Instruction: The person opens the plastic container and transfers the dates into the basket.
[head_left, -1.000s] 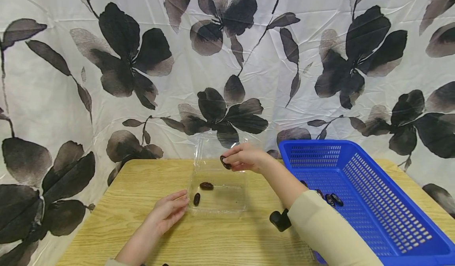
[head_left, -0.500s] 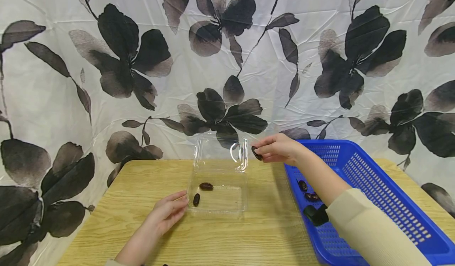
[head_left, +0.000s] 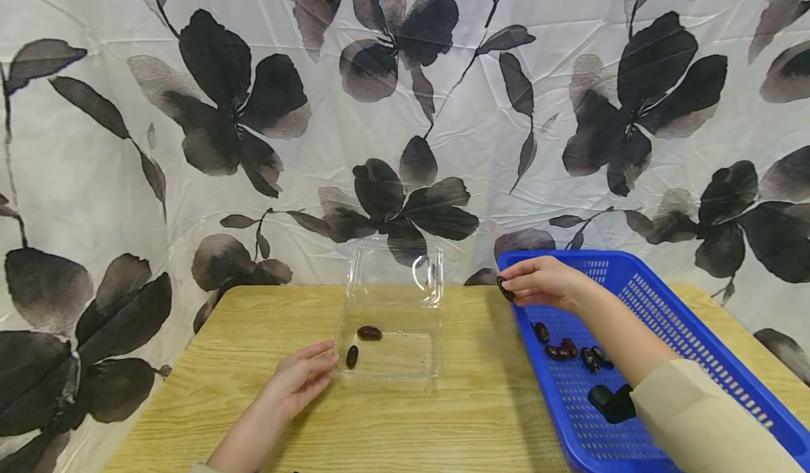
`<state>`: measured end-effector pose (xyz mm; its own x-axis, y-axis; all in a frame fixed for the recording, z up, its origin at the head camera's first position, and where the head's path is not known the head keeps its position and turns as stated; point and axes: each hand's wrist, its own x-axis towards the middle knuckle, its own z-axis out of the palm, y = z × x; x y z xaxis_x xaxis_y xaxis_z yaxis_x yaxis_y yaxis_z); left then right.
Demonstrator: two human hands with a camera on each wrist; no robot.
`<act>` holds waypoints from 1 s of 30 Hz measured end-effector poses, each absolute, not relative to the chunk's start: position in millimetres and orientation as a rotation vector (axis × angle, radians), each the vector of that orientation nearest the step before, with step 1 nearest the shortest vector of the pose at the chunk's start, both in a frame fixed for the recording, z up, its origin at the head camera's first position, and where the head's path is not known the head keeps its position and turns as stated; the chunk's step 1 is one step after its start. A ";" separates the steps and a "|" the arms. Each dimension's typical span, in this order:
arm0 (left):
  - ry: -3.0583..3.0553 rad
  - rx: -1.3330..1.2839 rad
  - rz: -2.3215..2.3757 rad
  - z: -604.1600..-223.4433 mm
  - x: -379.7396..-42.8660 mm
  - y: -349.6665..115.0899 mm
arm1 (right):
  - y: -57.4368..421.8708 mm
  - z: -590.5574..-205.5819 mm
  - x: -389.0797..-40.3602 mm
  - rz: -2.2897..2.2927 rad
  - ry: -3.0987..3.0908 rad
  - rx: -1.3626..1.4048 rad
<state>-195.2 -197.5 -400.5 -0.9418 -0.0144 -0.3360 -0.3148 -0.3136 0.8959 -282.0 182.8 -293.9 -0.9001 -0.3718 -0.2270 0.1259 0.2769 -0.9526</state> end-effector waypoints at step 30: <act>1.685 -0.429 2.385 -399.8 -196.0 -196.1 | 230.3 -353.5 -262.6 -1.053 2.394 -0.100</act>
<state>-196.0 -196.1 -399.8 -0.9401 -0.0114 -0.3406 -0.3172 -0.3361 0.8868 -262.6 230.3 -353.5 -0.8631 -0.2664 -0.4290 0.1363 0.6952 -0.7058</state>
